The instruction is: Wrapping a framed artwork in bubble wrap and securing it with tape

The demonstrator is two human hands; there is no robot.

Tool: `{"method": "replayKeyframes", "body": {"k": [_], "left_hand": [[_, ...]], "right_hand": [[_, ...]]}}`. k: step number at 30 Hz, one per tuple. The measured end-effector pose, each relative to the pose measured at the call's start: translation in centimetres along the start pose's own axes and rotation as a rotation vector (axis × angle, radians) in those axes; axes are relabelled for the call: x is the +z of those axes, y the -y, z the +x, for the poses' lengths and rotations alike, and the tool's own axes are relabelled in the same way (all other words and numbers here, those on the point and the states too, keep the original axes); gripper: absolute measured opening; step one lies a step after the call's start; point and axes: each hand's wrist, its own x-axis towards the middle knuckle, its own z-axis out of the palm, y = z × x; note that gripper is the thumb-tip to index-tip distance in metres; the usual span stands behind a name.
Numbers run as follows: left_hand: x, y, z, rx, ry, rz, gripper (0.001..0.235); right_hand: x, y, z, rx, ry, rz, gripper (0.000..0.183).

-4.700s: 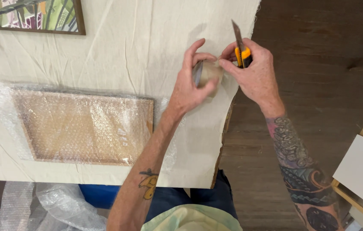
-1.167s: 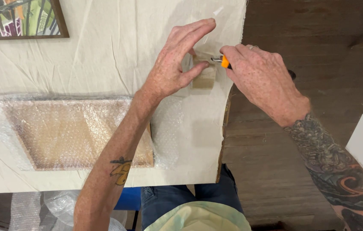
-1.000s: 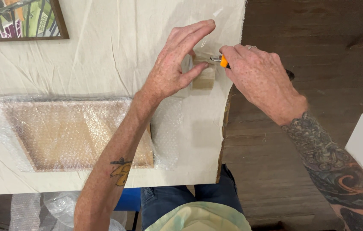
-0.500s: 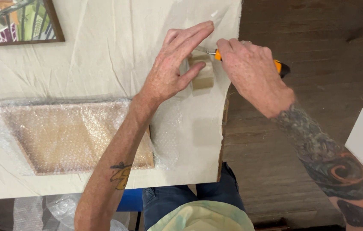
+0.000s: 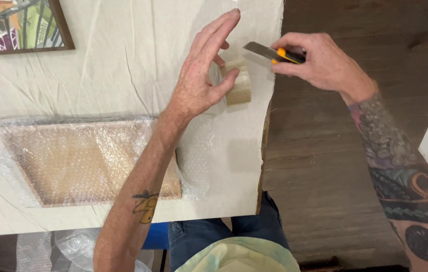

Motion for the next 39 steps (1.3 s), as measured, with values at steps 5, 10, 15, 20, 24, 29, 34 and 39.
{"method": "replayKeyframes", "body": {"k": [5, 10, 15, 20, 24, 29, 34, 39], "left_hand": [[0.1, -0.1, 0.1, -0.026, -0.006, -0.060, 0.081], [0.1, 0.0, 0.4, -0.065, -0.024, -0.081, 0.082], [0.1, 0.2, 0.5, -0.093, -0.029, -0.091, 0.079], [0.0, -0.1, 1.3, -0.133, -0.029, -0.062, 0.079], [0.1, 0.6, 2.0, -0.187, -0.087, 0.006, 0.078], [0.5, 2.6, 2.9, -0.240, -0.177, 0.314, 0.093], [0.2, 3.3, 3.6, -0.253, -0.225, 0.437, 0.092], [-0.2, 4.6, 1.9, -0.226, -0.320, 0.328, 0.075]], "right_hand": [[0.2, -0.9, 2.2, -0.233, 0.029, -0.055, 0.041], [-0.2, 0.4, 2.3, -0.317, 0.090, -0.097, 0.044], [-0.4, 0.4, 2.2, -0.329, 0.113, -0.106, 0.045], [-0.6, 0.1, 2.2, -0.375, 0.107, -0.095, 0.045], [-0.7, 0.5, 2.7, -0.384, 0.069, -0.158, 0.050], [-1.1, 1.8, 4.9, -0.270, 0.099, -0.188, 0.040], [-0.9, 0.5, 7.3, -0.516, -0.041, -0.228, 0.028], [-0.2, 0.7, 8.2, -0.554, -0.121, -0.386, 0.039]]}}
